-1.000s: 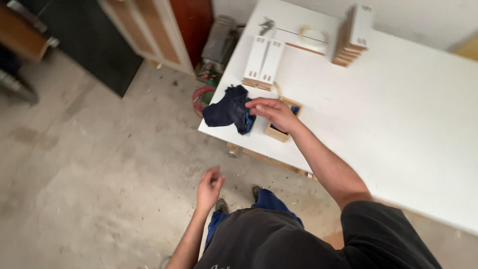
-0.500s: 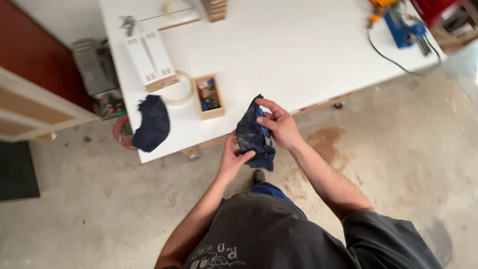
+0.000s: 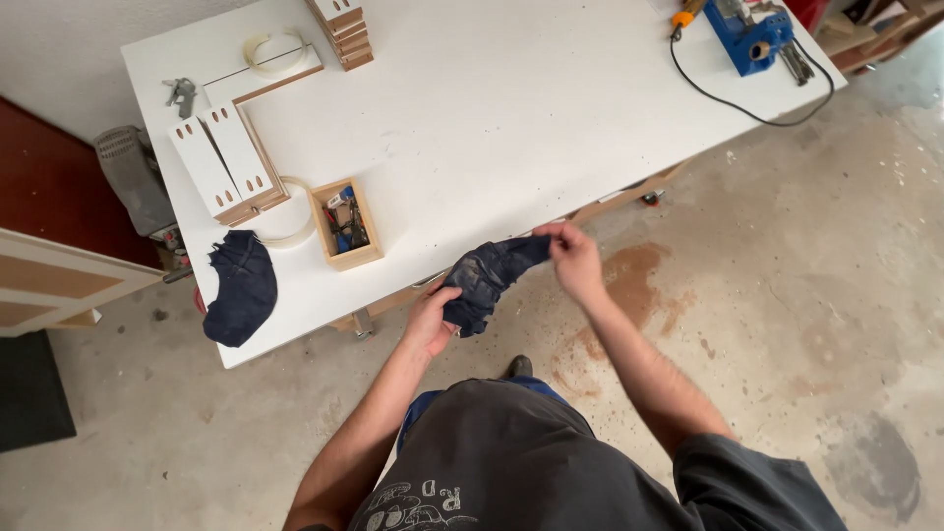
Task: Prepare the workshop by cleaning the workbench, retrieving an iron from storage, and reviewing project plans.
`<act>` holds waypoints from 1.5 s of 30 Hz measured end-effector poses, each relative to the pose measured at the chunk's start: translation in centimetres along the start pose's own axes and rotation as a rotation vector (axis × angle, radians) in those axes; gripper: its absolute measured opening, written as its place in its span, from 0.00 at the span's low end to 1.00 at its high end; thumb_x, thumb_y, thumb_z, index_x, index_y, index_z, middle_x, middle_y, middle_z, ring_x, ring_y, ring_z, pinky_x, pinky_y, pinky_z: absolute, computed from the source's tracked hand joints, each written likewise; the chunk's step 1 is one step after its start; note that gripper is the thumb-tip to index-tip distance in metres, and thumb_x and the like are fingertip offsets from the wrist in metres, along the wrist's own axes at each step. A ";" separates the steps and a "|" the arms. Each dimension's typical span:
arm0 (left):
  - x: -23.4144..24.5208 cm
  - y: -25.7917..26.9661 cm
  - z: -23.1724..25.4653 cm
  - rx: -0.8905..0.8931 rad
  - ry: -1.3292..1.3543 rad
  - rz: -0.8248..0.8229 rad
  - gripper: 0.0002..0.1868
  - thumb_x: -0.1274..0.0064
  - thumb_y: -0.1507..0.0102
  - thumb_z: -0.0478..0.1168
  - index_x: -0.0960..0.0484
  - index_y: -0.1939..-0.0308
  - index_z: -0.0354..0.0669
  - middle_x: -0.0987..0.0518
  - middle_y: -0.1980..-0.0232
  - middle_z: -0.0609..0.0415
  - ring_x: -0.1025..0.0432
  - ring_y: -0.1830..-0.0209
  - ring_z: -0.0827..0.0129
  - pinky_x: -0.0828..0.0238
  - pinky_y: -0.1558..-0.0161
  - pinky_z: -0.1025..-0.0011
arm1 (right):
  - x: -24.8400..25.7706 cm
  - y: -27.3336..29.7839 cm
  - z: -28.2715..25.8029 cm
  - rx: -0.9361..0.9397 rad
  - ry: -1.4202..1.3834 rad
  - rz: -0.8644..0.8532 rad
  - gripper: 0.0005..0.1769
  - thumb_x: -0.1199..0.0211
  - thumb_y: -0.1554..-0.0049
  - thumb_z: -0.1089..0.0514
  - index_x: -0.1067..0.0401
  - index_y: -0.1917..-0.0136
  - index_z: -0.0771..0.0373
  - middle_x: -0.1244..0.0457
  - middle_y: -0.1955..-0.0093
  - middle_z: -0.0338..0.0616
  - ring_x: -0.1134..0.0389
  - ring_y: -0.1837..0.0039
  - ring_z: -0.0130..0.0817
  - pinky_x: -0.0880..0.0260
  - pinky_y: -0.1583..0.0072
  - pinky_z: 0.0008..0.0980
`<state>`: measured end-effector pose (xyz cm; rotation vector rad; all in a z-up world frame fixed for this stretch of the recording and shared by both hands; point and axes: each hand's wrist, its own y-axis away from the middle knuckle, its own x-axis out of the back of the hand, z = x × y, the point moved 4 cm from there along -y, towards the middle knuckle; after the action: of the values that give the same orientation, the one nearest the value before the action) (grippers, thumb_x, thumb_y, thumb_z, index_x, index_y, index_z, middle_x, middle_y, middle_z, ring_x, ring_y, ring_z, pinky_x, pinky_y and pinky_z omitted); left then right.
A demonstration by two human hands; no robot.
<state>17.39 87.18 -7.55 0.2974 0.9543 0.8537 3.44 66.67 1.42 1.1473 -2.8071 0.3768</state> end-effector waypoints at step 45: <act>-13.5 -10.4 12.6 -0.637 -0.898 0.133 0.04 0.48 0.30 0.43 0.21 0.53 0.51 0.30 0.66 0.62 0.30 0.70 0.74 0.34 0.69 0.76 | 4.0 -8.7 2.3 -0.405 -0.336 -0.446 0.13 0.22 0.52 0.63 0.21 0.54 0.63 0.33 0.65 0.36 0.34 0.65 0.23 0.34 0.61 0.20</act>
<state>29.00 72.00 1.67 0.1566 -0.1858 0.9648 6.70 57.43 1.59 1.7866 -2.5706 -0.4340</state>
